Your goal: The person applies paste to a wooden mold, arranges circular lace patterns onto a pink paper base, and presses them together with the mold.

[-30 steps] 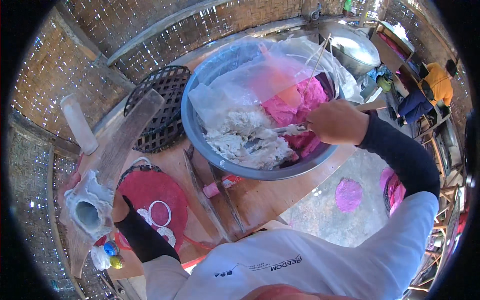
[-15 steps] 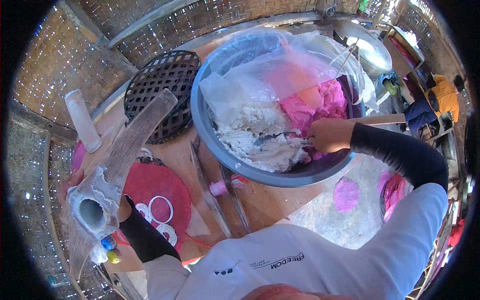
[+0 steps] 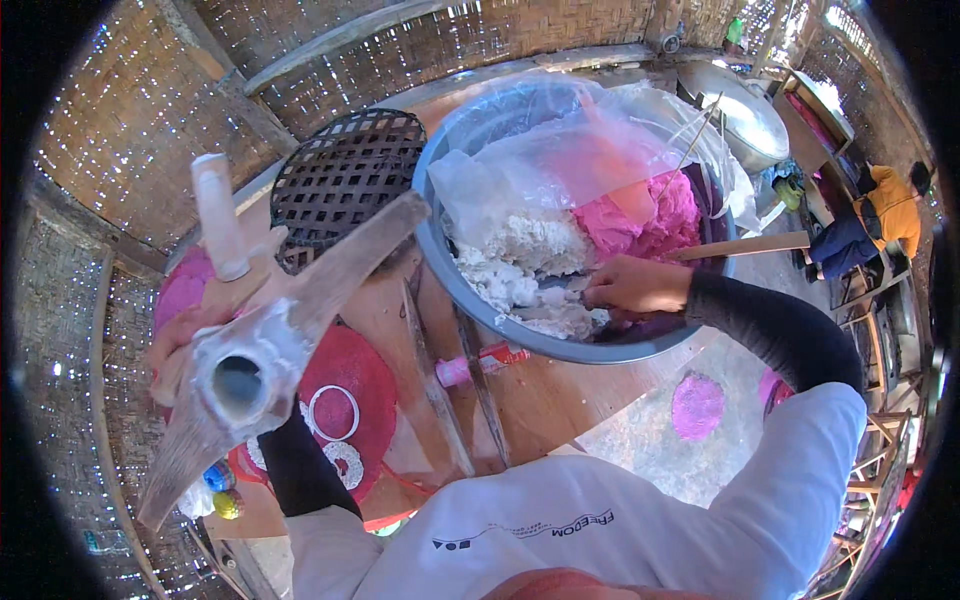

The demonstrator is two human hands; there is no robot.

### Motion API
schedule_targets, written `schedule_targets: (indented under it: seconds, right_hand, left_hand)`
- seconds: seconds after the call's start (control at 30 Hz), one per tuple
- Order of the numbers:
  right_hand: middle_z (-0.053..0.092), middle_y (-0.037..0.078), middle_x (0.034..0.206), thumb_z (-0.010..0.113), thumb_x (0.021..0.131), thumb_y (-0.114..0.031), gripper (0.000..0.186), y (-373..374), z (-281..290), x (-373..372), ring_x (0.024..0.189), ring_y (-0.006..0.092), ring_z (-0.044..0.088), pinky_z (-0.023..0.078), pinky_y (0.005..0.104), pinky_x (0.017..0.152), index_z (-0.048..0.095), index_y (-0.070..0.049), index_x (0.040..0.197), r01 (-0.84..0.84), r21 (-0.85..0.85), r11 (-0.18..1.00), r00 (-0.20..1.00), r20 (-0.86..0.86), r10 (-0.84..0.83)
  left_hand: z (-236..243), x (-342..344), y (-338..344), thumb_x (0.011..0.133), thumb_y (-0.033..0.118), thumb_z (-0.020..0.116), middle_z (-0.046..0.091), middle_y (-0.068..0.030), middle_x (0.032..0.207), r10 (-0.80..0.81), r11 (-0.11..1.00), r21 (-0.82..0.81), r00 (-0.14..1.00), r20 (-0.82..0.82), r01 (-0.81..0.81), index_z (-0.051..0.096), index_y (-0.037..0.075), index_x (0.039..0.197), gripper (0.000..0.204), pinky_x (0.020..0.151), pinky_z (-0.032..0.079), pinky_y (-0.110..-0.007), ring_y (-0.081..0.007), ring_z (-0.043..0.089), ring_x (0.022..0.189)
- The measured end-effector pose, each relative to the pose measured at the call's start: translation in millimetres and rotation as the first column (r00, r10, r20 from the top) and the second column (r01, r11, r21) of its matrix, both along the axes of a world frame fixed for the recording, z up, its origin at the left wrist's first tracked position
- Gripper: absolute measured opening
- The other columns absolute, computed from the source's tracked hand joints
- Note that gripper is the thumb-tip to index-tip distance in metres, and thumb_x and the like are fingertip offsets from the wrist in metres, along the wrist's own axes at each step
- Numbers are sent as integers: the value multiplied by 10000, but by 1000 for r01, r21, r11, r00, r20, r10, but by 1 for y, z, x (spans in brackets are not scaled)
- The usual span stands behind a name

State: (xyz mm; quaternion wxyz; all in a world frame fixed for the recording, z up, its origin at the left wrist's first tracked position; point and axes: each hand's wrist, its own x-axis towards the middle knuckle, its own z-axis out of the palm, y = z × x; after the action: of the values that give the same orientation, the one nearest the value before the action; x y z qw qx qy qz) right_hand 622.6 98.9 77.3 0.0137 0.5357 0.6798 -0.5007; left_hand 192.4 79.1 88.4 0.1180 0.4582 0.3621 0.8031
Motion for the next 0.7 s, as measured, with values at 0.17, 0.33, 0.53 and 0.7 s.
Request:
schedule_targets:
  seconds: [0.17, 0.33, 0.53, 0.7]
  right_hand:
    - [528, 76, 517, 485, 850, -207, 229, -21, 31, 8, 421, 145, 476, 371, 311, 425, 593, -11, 801, 16, 263, 965, 999, -33, -8]
    - [591, 162, 704, 544, 805, -170, 190, -66, 115, -16, 627, 306, 587, 451, 374, 562, 606, -16, 898, -54, 777, 627, 998, 62, 9]
    - [598, 133, 684, 566, 786, -195, 164, -100, 156, -99, 604, 301, 591, 457, 397, 548, 622, -56, 854, -140, 935, 326, 987, 107, 118]
    - [568, 72, 611, 514, 785, -176, 121, -115, 141, -182, 498, 229, 575, 436, 341, 429, 573, -76, 821, -391, 914, 114, 914, 400, -71]
  left_hand:
    - [-4, 18, 6, 664, 86, 725, 477, -58, 750, -154, 982, -112, 988, -30, 150, 429, 63, 794, 324, 582, 443, -306, -171, 531, 668]
    - [17, 32, 4, 650, 82, 742, 468, -49, 734, -91, 993, -104, 948, -304, 61, 422, 69, 773, 343, 558, 442, -299, -164, 529, 648]
    - [71, 44, -41, 658, 172, 717, 457, -87, 740, 170, 985, 102, 661, -731, -141, 483, 67, 744, 271, 579, 380, -368, -250, 486, 668]
    - [77, 54, -53, 650, 172, 666, 467, -88, 744, 190, 973, 71, 582, -791, -220, 536, 86, 717, 170, 605, 363, -383, -276, 474, 721]
